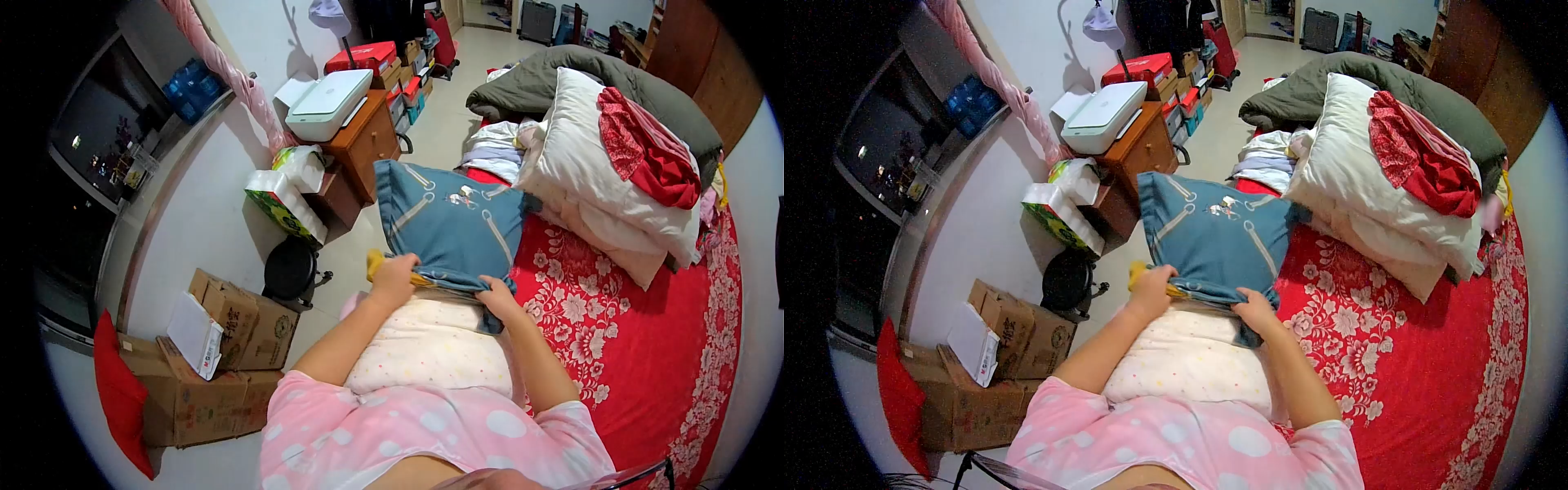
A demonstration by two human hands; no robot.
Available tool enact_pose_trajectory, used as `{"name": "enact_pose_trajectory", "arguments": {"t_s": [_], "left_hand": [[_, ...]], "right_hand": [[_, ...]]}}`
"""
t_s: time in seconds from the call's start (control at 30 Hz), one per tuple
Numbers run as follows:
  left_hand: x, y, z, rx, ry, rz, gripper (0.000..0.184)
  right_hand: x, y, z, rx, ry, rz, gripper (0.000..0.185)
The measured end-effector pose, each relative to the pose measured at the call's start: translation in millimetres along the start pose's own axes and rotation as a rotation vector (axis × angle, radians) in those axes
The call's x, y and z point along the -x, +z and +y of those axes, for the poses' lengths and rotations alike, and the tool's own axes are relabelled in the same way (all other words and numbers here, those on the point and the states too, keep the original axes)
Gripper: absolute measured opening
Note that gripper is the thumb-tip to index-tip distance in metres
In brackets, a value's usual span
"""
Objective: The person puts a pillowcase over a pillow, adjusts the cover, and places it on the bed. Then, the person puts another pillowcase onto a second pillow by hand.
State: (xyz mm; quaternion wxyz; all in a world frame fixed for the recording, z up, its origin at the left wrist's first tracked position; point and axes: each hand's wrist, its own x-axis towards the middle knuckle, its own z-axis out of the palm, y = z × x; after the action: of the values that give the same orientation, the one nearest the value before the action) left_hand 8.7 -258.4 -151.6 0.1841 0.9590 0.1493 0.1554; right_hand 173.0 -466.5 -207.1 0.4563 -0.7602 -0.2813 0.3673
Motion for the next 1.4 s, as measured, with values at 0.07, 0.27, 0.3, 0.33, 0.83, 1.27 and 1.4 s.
{"name": "enact_pose_trajectory", "arguments": {"t_s": [0.07, 0.27, 0.3, 0.33, 0.83, 1.27, 1.4], "left_hand": [[0.1, -7.5, -17.8, -0.089, 0.003, 0.021, 0.029], [17.8, -16.8, -17.9, -0.072, 0.056, 0.117, 0.034], [24.8, -21.1, -17.1, -0.065, 0.065, 0.086, 0.034], [33.6, -25.8, -16.3, -0.058, 0.075, 0.055, 0.034], [59.8, -25.8, -37.7, 0.004, -0.521, -0.310, 0.043], [60.4, -14.6, -13.2, 1.609, -1.113, -0.175, 0.037], [26.0, -22.6, -8.8, 1.810, -0.875, -0.151, 0.034]], "right_hand": [[20.1, -3.4, -30.2, -0.030, -0.141, -0.119, 0.042], [22.4, -9.4, -39.8, 0.186, -0.148, -0.161, 0.033], [24.9, -14.0, -42.2, 0.181, -0.111, -0.174, 0.030], [25.5, -14.1, -36.9, 0.125, -0.141, -0.143, 0.025], [82.6, -13.8, -59.7, 0.283, -0.273, -0.132, 0.034], [54.2, -7.4, -17.2, -0.421, 0.044, -0.098, 0.042], [56.0, -9.6, -59.8, -0.569, -0.020, -0.139, 0.050]]}}
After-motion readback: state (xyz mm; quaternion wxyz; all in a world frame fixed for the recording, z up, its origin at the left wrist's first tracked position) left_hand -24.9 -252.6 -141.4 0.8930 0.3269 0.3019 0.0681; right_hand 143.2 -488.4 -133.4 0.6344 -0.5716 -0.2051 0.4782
